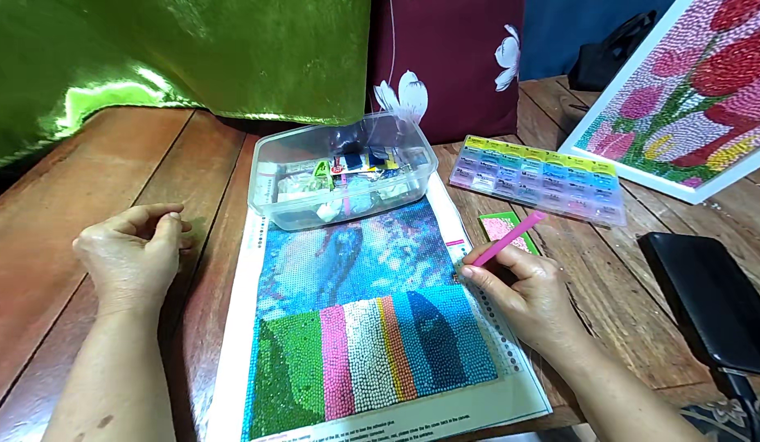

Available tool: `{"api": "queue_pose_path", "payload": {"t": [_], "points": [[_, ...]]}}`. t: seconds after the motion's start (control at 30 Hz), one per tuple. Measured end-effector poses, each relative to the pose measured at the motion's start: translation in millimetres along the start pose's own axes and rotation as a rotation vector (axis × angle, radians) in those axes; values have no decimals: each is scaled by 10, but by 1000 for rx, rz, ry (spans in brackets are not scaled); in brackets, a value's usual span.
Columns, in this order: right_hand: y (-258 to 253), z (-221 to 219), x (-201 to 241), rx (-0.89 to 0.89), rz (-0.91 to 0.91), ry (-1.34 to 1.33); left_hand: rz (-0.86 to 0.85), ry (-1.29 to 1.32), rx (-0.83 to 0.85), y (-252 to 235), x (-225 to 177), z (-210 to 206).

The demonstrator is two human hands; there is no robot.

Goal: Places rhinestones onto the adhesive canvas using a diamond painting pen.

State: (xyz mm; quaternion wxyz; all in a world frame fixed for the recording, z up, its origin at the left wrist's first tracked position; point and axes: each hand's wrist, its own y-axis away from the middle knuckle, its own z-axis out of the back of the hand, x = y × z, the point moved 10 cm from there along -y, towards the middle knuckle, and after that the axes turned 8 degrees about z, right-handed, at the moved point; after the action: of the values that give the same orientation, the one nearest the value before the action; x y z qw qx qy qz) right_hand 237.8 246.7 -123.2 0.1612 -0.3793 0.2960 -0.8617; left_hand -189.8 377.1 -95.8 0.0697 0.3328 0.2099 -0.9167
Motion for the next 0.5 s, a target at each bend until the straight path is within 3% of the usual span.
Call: {"api": "queue_pose_path", "payload": {"t": [0.5], "points": [[5, -25, -7, 29, -16, 4, 11, -2, 0, 2, -1, -2]]}}
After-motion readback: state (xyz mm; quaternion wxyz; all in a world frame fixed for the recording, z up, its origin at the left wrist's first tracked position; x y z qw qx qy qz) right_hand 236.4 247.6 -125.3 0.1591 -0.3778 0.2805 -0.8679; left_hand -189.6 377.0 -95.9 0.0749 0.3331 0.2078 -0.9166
